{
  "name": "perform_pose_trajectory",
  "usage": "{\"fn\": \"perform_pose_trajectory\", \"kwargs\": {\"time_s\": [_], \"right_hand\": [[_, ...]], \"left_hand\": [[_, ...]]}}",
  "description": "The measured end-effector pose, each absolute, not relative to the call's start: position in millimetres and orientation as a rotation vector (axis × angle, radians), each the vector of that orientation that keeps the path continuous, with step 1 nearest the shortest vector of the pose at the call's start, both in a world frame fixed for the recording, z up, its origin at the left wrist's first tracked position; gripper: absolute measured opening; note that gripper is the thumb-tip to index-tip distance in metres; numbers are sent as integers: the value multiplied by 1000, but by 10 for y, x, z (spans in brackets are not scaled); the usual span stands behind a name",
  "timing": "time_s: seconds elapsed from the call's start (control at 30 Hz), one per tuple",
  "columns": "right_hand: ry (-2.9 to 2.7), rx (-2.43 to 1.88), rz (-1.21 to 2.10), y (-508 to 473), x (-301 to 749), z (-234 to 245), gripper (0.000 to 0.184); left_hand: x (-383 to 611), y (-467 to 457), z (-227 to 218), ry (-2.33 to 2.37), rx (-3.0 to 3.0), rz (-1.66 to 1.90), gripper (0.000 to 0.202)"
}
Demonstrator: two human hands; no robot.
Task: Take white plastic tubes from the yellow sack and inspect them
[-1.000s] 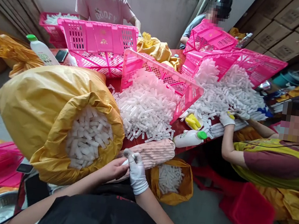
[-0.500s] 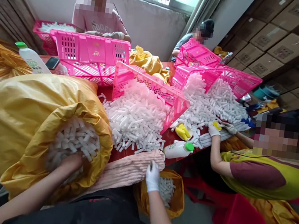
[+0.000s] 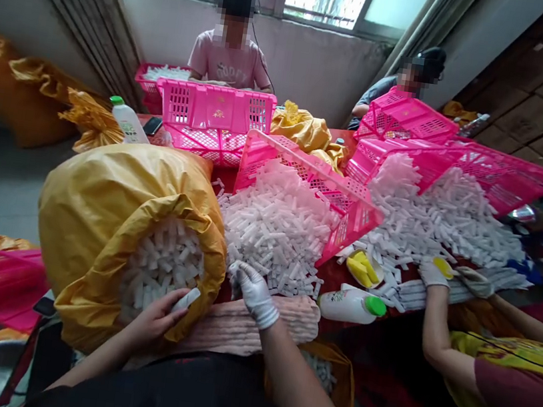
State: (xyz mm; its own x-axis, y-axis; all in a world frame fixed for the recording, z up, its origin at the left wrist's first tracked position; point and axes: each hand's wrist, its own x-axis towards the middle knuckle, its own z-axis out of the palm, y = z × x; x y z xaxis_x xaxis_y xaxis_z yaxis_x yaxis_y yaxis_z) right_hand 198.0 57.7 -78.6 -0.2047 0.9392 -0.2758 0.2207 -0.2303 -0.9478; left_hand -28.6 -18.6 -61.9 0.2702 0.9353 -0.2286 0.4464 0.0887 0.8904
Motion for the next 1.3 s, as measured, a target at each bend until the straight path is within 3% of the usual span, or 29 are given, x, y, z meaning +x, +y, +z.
{"fn": "perform_pose_trajectory", "kwargs": {"time_s": [0.07,0.13,0.23,0.33,0.43,0.53,0.67,0.97,1.17,1.3], "right_hand": [[-1253,-1212,1805,383,1874,-534,51],[-1345,-1223,1871,300,1819,-368,43],[-1716,-1282,1652,320,1778,-286,31],[-1633,-1215,1406,324,1686,-302,16],[-1145,-1046,1389,219,1524,-325,32],[-884,-962,1431,56,1378,-363,29],[-803,-969,1550,-139,1293,-421,30],[-579,-843,1846,-356,1306,-259,48],[-427,-785,1774,-363,1364,-288,42],[-709,-895,1716,-412,1427,-315,48]], "left_hand": [[-237,-202,-496,1278,1545,592,36],[-210,-210,-426,1236,1608,571,35],[-163,-242,-401,1130,1708,507,36],[-84,-302,-390,1120,1666,491,39],[-19,-341,-327,1173,1540,556,40],[14,-351,-252,1149,1433,687,37],[57,-409,-274,918,971,784,39],[117,-549,-410,121,202,597,30],[237,-533,-438,74,37,563,29],[323,-503,-483,223,177,551,36]]}}
